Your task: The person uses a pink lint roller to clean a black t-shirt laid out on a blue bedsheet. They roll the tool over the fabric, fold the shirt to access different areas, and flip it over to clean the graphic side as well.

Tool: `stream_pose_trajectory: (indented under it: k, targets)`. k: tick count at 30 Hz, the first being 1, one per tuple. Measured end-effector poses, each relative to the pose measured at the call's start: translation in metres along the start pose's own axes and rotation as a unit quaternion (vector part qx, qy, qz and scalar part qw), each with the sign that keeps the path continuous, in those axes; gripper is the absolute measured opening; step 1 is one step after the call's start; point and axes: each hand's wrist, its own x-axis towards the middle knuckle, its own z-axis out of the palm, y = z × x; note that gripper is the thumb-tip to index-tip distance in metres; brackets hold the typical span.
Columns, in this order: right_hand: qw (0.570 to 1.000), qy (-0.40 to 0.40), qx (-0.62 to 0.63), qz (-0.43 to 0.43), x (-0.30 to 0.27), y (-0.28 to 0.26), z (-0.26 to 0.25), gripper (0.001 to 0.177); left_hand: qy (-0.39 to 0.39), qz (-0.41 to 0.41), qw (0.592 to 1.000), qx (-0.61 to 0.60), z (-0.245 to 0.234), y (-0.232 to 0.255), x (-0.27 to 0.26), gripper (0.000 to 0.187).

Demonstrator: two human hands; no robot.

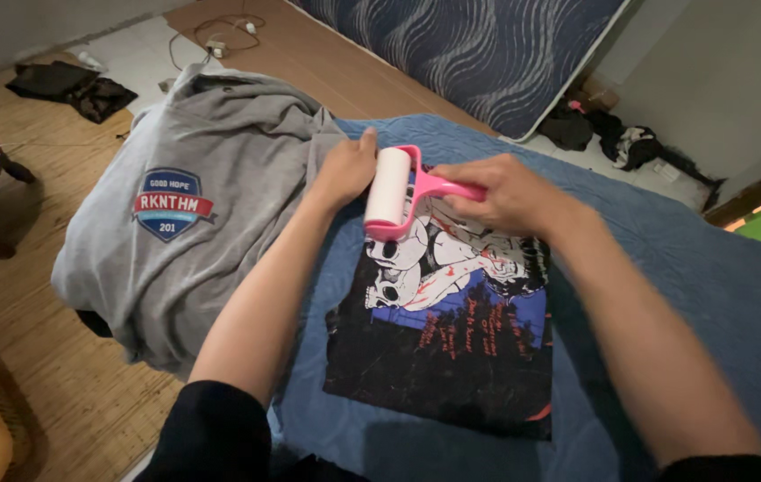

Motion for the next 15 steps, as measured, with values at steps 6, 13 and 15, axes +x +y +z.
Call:
stream_pose_trajectory:
  k: [6,13,15]
  targets:
    - [0.996,-0.032,-0.030,0.076,-0.030,0.012,-0.031,0.046,-0.040,-0.081,0.996,0.020,-0.033,0.072,-0.026,0.054]
    - [0.983,-0.065,-0.089,0.150,-0.085,0.037,-0.069,0.046,-0.044,-0.088,0.987,0.126,-0.022,0.078,-0.017,0.036]
    - [0.984,-0.056,-0.094,0.139,-0.101,0.044,-0.078,0.045,-0.031,-0.083,0.989,0.115,-0.019,0.072,-0.018,0.032]
